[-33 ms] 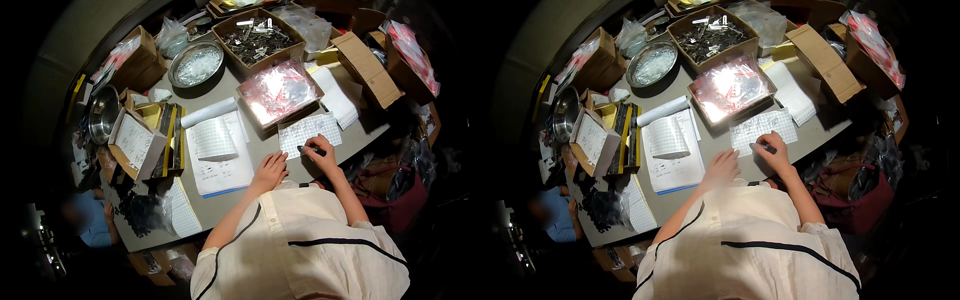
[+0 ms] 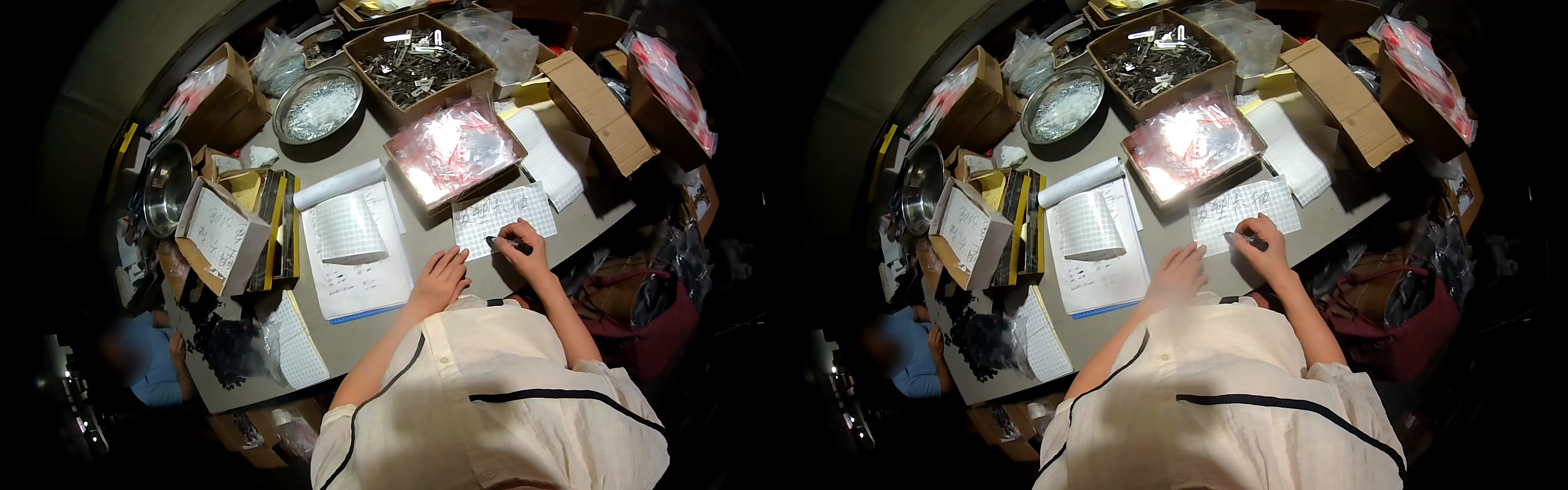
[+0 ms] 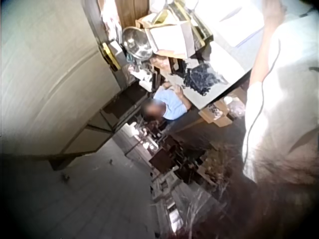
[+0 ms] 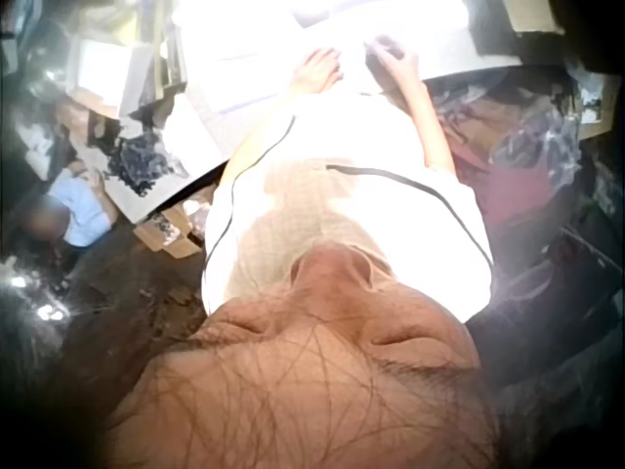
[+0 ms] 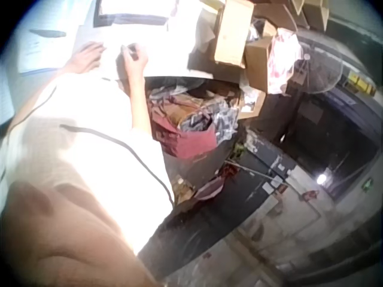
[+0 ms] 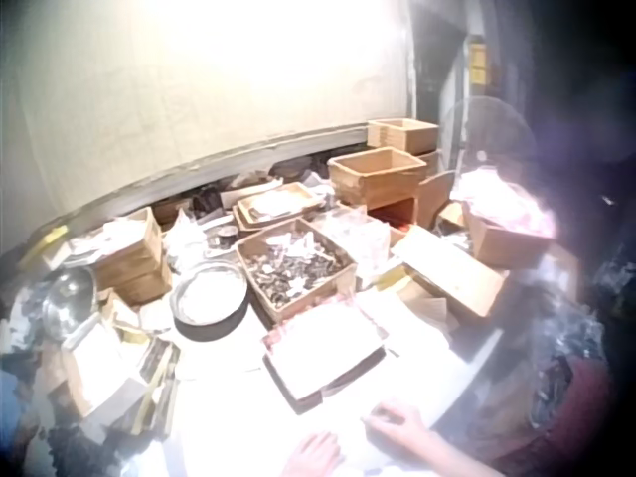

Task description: The person writes on a label, places it on a box, and then sorts small white plastic pieces from a metal bowl onto the table. They handle the pieces one by one, separating them into a pile.

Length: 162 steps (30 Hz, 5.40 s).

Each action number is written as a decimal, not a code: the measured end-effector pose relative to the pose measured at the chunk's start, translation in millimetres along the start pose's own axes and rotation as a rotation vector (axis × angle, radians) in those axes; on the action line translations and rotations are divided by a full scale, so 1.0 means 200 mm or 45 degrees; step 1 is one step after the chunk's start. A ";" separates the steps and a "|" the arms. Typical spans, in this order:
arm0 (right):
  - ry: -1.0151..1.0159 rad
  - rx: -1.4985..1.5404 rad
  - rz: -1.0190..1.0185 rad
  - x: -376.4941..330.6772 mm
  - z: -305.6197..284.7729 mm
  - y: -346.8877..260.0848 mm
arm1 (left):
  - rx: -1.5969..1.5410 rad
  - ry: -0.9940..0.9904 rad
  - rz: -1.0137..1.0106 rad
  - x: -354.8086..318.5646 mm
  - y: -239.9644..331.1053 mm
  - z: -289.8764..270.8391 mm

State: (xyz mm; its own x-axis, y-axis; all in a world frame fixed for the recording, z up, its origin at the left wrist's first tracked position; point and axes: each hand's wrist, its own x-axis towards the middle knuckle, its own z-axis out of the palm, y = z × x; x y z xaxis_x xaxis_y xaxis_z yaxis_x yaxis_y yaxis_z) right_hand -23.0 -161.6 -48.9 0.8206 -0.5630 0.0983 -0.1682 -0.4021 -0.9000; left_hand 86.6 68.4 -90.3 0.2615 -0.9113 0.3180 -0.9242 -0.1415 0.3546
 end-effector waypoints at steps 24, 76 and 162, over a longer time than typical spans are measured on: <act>0.111 0.074 0.151 0.01 -0.04 0.02 | 0.011 -0.001 0.020 0.02 0.01 -0.03; -0.344 0.656 0.373 -0.03 -0.10 -0.48 | -0.885 0.282 -0.620 0.05 0.13 -0.23; -1.325 -0.056 -0.253 0.13 -0.10 -0.99 | -1.144 0.153 -0.853 0.16 0.31 -1.00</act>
State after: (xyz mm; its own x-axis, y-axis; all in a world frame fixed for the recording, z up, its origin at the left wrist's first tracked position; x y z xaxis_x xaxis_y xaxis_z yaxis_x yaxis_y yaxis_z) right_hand 20.3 -112.0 140.0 0.8955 0.4029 -0.1892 0.0176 -0.4567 -0.8894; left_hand 93.5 108.9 118.3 0.6993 -0.7065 -0.1089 -0.0647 -0.2143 0.9746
